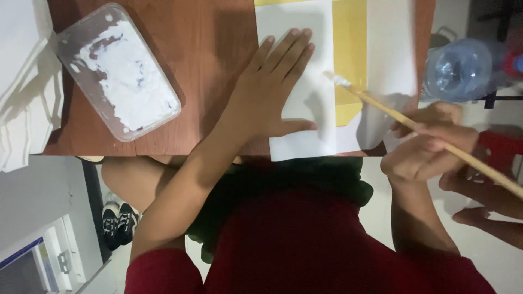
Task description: Applying glue to paper sheets and folding them to create paper bags
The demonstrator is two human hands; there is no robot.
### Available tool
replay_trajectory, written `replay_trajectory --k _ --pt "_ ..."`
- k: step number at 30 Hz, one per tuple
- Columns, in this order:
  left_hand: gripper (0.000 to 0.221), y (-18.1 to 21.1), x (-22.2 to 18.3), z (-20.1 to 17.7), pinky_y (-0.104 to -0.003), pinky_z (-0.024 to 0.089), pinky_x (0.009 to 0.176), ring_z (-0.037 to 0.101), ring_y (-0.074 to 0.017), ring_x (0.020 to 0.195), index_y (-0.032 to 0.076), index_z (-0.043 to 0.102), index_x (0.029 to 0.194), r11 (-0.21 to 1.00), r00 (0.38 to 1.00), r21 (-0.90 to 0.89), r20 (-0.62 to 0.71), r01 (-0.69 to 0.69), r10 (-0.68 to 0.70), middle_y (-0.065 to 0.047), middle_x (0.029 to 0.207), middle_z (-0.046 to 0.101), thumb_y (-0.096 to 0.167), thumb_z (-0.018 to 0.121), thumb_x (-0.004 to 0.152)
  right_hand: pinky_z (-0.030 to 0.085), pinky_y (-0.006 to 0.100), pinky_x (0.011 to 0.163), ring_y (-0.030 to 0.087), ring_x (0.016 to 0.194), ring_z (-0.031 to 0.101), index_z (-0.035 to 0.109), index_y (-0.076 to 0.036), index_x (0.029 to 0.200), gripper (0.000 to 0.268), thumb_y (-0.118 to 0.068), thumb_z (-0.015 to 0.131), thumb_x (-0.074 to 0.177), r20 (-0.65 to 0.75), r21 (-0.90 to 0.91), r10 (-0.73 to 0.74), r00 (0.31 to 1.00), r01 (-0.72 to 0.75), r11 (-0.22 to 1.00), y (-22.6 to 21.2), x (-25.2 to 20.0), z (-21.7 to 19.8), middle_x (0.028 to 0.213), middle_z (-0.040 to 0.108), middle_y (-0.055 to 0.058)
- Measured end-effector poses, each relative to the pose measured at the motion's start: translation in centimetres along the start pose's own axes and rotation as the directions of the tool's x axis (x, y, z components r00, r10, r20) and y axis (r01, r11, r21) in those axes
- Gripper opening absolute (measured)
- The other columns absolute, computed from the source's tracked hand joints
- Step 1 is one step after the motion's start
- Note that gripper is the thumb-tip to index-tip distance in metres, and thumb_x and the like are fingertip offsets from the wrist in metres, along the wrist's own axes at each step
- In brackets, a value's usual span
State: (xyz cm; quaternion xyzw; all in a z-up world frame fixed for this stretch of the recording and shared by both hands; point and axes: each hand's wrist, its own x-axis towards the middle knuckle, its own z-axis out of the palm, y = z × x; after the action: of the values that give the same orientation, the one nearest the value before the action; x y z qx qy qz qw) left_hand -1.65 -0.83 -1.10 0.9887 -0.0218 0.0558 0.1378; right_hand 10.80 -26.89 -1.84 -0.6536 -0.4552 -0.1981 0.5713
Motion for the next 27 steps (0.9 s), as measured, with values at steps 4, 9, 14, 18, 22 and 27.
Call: replay_trajectory --k 4,9,14,18,22,27 --pt "0.124 0.0 -0.1 0.0 -0.046 0.006 0.13 0.011 -0.0253 0.157 0.001 0.026 0.164 1.0 1.0 -0.01 -0.012 0.017 -0.017 -0.014 0.17 0.02 0.088 0.075 0.09 0.042 0.033 0.079 0.018 0.051 0.043 0.045 -0.001 0.11 0.042 -0.04 0.031 0.118 0.126 -0.106 0.041 0.991 -0.028 0.994 -0.8 0.8 -0.2 0.062 0.047 0.003" --pt "0.12 0.2 -0.2 -0.5 -0.045 0.011 0.131 0.015 -0.0248 0.158 0.001 0.028 0.162 0.999 0.999 -0.045 -0.037 0.011 -0.012 -0.014 0.17 0.023 0.08 0.079 0.087 0.042 0.031 0.07 0.017 0.049 0.042 0.043 -0.003 0.107 0.047 -0.047 0.033 0.118 0.1 -0.099 0.118 0.988 -0.108 0.989 -1.6 1.3 -1.2 0.067 0.05 0.007" --pt "0.125 0.0 -0.2 0.4 -0.044 0.006 0.13 0.012 -0.0252 0.157 0.003 0.024 0.164 1.0 1.0 0.022 -0.027 0.015 -0.014 -0.014 0.171 0.021 0.091 0.074 0.091 0.039 0.031 0.041 0.016 0.049 0.04 0.048 -0.005 0.116 0.026 -0.028 0.037 0.12 0.041 0.101 -0.014 0.999 0.01 0.995 1.3 0.9 -1.1 0.077 0.045 0.006" --pt "0.126 0.1 -0.2 0.5 -0.044 0.005 0.129 0.011 -0.0249 0.157 0.003 0.025 0.164 1.0 0.999 0.017 -0.026 0.025 -0.024 -0.015 0.17 0.02 0.093 0.072 0.09 0.045 0.036 0.071 0.023 0.062 0.047 0.044 0.003 0.112 0.03 -0.023 0.031 0.121 0.229 -0.173 -0.054 0.972 0.095 0.98 -0.2 1.6 -0.5 0.084 0.05 0.014" --pt "0.123 0.2 -0.5 -0.2 -0.043 0.01 0.132 0.017 -0.0232 0.158 0.004 0.028 0.163 1.0 0.997 -0.018 -0.069 0.019 -0.021 -0.012 0.17 0.024 0.083 0.083 0.087 0.038 0.033 0.067 0.02 0.055 0.041 0.045 0.0 0.105 0.034 -0.03 0.036 0.119 0.12 -0.076 -0.004 0.993 0.013 0.997 -0.6 1.2 -0.6 0.069 0.048 0.008" --pt "0.121 0.0 -0.2 0.3 -0.043 0.007 0.13 0.015 -0.024 0.157 0.002 0.028 0.163 1.0 0.998 -0.003 -0.059 0.01 -0.01 -0.014 0.17 0.023 0.085 0.078 0.09 0.033 0.03 0.044 0.015 0.05 0.036 0.041 -0.001 0.105 0.037 -0.034 0.034 0.119 0.14 -0.055 0.053 0.989 -0.046 0.997 -1.7 1.7 -1.6 0.074 0.044 0.008"
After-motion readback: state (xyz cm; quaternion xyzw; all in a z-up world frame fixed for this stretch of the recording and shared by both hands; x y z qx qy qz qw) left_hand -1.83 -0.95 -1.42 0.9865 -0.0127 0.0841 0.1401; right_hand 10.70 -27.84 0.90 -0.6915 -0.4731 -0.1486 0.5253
